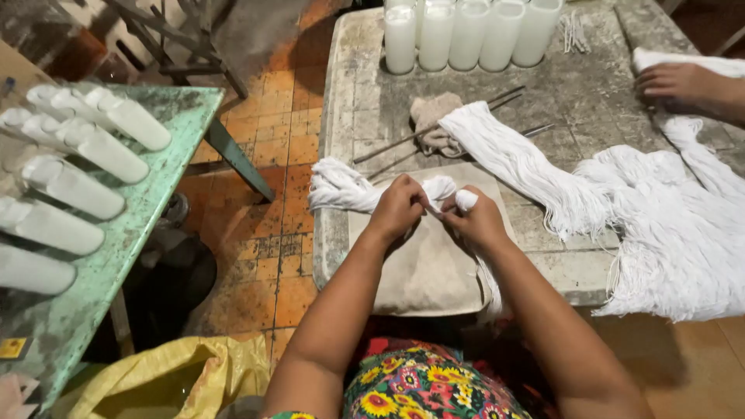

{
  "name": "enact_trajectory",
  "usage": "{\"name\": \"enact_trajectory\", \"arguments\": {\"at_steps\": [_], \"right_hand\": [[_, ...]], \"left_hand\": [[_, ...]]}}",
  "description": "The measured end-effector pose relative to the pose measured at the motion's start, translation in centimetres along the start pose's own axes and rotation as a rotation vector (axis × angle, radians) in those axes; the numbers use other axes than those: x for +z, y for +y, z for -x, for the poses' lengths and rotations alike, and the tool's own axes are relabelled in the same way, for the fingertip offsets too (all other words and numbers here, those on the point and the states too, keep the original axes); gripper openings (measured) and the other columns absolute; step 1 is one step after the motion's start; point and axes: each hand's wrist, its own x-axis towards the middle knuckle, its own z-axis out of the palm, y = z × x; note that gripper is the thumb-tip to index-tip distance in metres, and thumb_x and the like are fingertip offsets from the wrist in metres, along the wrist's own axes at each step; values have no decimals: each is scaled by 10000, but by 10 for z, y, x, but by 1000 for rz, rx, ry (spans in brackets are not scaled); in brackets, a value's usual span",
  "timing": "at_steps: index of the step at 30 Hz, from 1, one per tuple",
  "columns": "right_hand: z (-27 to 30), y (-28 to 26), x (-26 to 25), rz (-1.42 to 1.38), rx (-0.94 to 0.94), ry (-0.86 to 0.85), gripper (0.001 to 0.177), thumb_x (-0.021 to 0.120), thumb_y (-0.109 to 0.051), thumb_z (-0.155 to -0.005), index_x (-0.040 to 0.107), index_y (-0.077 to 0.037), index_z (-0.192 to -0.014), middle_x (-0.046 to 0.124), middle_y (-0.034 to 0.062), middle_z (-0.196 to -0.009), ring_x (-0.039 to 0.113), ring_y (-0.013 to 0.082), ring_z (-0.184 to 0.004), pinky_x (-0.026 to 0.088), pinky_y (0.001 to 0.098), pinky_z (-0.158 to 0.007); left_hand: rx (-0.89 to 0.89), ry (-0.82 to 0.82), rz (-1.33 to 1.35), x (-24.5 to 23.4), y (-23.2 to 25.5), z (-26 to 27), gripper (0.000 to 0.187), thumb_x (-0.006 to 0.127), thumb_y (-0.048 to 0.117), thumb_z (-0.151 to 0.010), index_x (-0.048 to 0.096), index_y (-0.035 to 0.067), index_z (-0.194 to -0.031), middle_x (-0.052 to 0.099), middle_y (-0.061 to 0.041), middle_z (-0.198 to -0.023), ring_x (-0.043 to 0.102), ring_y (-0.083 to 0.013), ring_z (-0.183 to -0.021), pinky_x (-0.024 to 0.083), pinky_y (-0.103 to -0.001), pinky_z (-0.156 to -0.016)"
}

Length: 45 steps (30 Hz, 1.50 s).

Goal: Tie knots around bundles of white candle wicks at regular intervals to prepare them for production

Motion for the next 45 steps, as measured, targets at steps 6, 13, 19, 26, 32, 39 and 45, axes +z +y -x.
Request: {"name": "enact_trajectory", "arguments": {"at_steps": [6, 13, 19, 26, 32, 39, 45], "right_hand": [[2, 10, 4, -118, -59, 22, 182, 799, -229, -861, 769, -179, -1034, 774, 131, -966, 729, 344, -1009, 557, 441, -867], [1, -8, -7, -67, 54, 83, 146, 735, -296, -958, 757, -210, -1073, 774, 96, -958, 719, 332, -1022, 550, 445, -879], [-5, 6, 1, -126, 54, 114, 141, 731, -257, -954, 749, -206, -1085, 772, 82, -996, 713, 307, -1050, 546, 438, -906], [-12, 22, 7, -146, 5, 92, 185, 772, -303, -932, 742, -203, -1084, 738, 104, -1042, 688, 337, -1082, 531, 454, -942], [-8, -7, -2, -15, 39, 55, 208, 791, -331, -902, 746, -225, -1076, 715, 74, -1066, 691, 329, -1087, 543, 457, -945], [-5, 10, 4, -19, 32, 24, 217, 781, -337, -877, 727, -208, -1042, 700, 108, -1045, 684, 365, -1095, 535, 480, -931], [-8, -17, -5, 117, 94, 18, 216, 749, -379, -902, 745, -217, -1045, 697, 98, -1053, 686, 370, -1087, 541, 475, -935]], "left_hand": [[39, 14, 3, 1, 2, 3, 227, 759, 177, -845, 720, 205, -1067, 595, -64, -1022, 674, -346, -1057, 566, -458, -924], [-102, 23, -39, 14, -11, -12, 140, 684, 336, -958, 728, 227, -1034, 632, -56, -1014, 687, -325, -1052, 575, -455, -926], [-163, 19, -112, 14, -7, -16, 188, 630, 410, -985, 699, 245, -1044, 649, -36, -1011, 696, -305, -1057, 574, -452, -921], [-190, 15, -112, 9, 4, -14, 207, 611, 405, -988, 683, 225, -1060, 653, -70, -1039, 688, -358, -1070, 567, -503, -928], [-199, 28, -111, 11, 3, -13, 214, 602, 422, -991, 673, 233, -1063, 653, -68, -1049, 685, -362, -1080, 563, -508, -936], [-219, 71, -125, 12, 8, -13, 190, 585, 400, -990, 650, 229, -1043, 650, -68, -1029, 687, -361, -1060, 564, -512, -919], [-202, 40, -108, 12, 7, -10, 199, 585, 422, -990, 648, 252, -1072, 646, -50, -1062, 682, -352, -1085, 559, -508, -941]]}}
